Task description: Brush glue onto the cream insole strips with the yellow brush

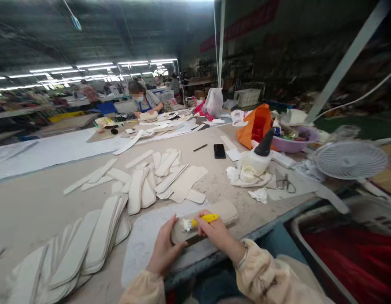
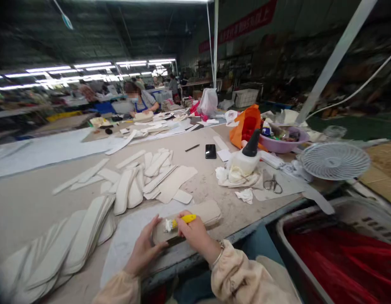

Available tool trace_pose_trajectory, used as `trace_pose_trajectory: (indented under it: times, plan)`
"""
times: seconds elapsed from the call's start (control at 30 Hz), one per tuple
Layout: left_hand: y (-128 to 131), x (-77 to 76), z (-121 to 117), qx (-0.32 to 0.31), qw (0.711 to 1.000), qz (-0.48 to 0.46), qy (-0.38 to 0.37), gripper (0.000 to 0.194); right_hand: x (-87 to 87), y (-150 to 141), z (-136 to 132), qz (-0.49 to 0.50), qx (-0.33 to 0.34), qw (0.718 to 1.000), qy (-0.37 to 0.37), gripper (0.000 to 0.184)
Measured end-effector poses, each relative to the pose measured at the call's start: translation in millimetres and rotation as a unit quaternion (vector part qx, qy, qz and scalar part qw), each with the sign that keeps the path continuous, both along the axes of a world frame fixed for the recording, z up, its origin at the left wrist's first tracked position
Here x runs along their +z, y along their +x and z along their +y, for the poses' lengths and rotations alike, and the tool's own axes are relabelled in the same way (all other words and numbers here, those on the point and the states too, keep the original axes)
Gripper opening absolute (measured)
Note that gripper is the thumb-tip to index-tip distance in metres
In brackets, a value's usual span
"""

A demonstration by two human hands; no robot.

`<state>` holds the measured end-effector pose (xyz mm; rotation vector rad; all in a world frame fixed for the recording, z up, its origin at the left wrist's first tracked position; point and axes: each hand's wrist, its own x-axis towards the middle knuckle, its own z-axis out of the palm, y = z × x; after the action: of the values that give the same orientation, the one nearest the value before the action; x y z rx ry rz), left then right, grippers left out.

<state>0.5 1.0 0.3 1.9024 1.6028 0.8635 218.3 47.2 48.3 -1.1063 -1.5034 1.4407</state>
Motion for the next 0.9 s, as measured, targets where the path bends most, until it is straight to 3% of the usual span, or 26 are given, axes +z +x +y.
trace_pose_trajectory:
  times: [0.13, 0.27, 0.5, 0.7, 0.9]
  plan:
    - [1, 0.3, 2, 0.007, 1.000, 0.013, -0.004, 0.079, -1.9, 16, 1, 0.016, -0.037, 0.999, -0.016, 0.019]
    - [1, 1.8, 0, 0.018, 1.000, 0.019, -0.008, 0.077, 5.6, 28, 2, 0.104, -0.064, 0.991, -0.050, 0.024]
    - [2, 9.0, -1, 0.015, 0.999, 0.046, -0.005, 0.070, 11.5, 88, 22, 0.306, -0.219, 0.926, -0.009, 0.021]
    - [1, 18.1, 3, 0.006, 0.995, 0.097, 0.000, 0.069, -5.9, 137, 29, 0.277, -0.283, 0.918, 0.031, 0.018]
    - [-6, 17.2, 7, -0.003, 0.987, 0.163, 0.007, 0.071, -12.2, 154, 22, 0.100, -0.307, 0.943, 0.083, 0.019]
